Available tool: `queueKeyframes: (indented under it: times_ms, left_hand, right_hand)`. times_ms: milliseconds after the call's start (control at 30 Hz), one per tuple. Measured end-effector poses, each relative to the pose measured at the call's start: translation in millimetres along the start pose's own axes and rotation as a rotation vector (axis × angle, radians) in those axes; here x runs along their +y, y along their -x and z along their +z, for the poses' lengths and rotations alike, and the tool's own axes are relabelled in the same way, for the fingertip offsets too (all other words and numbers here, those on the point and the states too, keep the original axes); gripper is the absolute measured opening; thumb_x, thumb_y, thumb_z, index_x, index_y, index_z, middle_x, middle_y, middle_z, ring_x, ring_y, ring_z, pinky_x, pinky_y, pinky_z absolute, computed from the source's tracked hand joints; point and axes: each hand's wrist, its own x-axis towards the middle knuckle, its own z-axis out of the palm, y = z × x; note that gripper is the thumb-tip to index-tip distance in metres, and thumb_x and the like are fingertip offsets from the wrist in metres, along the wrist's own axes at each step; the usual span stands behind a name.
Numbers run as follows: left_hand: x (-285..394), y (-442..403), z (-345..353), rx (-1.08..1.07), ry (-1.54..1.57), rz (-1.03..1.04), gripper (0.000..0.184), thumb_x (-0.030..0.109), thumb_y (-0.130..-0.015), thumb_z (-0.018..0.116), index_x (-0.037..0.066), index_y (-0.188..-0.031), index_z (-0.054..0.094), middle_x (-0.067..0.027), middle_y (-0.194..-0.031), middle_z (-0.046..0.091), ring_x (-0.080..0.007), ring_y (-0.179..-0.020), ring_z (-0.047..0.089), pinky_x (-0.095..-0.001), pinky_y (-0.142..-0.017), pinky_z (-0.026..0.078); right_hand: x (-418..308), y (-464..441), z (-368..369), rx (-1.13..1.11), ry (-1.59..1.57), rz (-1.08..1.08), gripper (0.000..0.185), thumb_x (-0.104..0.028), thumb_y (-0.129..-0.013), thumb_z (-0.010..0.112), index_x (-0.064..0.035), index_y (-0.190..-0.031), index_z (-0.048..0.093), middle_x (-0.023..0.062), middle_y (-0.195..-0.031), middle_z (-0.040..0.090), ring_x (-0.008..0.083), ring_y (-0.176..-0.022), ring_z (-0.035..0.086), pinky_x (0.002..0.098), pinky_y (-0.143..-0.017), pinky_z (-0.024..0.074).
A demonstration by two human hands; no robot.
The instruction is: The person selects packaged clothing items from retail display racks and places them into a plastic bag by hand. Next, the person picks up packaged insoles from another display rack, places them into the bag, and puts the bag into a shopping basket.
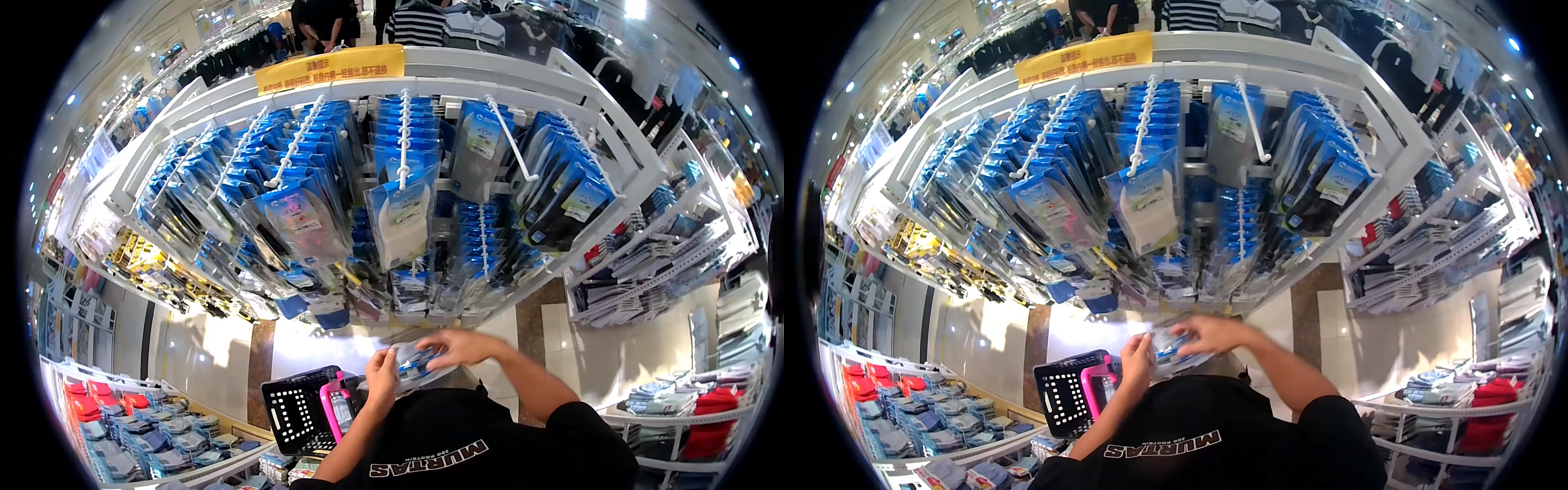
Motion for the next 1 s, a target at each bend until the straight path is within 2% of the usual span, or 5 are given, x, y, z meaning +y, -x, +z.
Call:
queueKeyframes:
  times_ms: [233, 433, 867, 967, 1000]
  left_hand:
    - [-22.4, -4.7, -11.1, -0.010, -0.044, -0.035, 0.013, 0.018, -0.096, 0.060, 0.005, -0.091, 0.061, 0.0040, -0.063, 0.050, -0.0047, -0.050, 0.042, -0.0220, -0.043, 0.032]
    - [-13.6, 2.4, -8.5, 0.051, -0.048, -0.011, 0.016, 0.019, -0.095, 0.061, 0.005, -0.089, 0.062, 0.0042, -0.065, 0.052, -0.0039, -0.052, 0.042, -0.0215, -0.044, 0.030]
    - [-23.9, 0.6, -18.9, 0.083, 0.013, -0.032, 0.016, 0.020, -0.094, 0.062, 0.004, -0.092, 0.063, 0.0051, -0.062, 0.049, -0.0042, -0.049, 0.040, -0.0213, -0.044, 0.029]
    - [-29.2, -0.8, -19.3, 0.053, 0.005, -0.053, 0.018, 0.021, -0.094, 0.062, 0.003, -0.094, 0.063, 0.0043, -0.062, 0.050, -0.0048, -0.049, 0.041, -0.0218, -0.043, 0.030]
    - [-29.3, 0.3, -19.0, 0.040, 0.006, -0.057, 0.018, 0.021, -0.094, 0.063, 0.002, -0.095, 0.063, 0.0040, -0.063, 0.051, -0.0051, -0.049, 0.042, -0.0221, -0.043, 0.030]
  right_hand:
    - [-26.1, -3.4, -152.0, 1.287, -0.261, -0.533, 0.060, -0.011, -0.085, 0.071, 0.0014, -0.137, 0.042, 0.0176, -0.130, 0.053, 0.0245, -0.120, 0.053, 0.0345, -0.100, 0.0433]
    - [-38.1, -36.5, -246.4, 1.622, 0.109, -0.405, 0.085, -0.018, -0.080, 0.076, 0.0019, -0.146, 0.027, 0.0226, -0.140, 0.043, 0.0330, -0.132, 0.041, 0.0374, -0.107, 0.0355]
    - [-66.9, -39.1, -262.7, 1.267, -0.246, -0.443, 0.060, -0.024, -0.071, 0.085, 0.0010, -0.116, 0.056, 0.0028, -0.087, 0.060, 0.0126, -0.074, 0.055, 0.0281, -0.067, 0.0460]
    - [-52.9, -31.6, -279.7, 1.056, -0.343, -0.310, 0.059, -0.023, -0.072, 0.085, 0.0002, -0.119, 0.056, 0.0076, -0.104, 0.063, 0.0182, -0.093, 0.060, 0.0301, -0.087, 0.0460]
    - [-55.5, -30.8, -279.9, 1.077, -0.321, -0.310, 0.055, -0.024, -0.070, 0.086, 0.0003, -0.112, 0.059, 0.0004, -0.081, 0.057, 0.0077, -0.065, 0.050, 0.0228, -0.053, 0.0378]
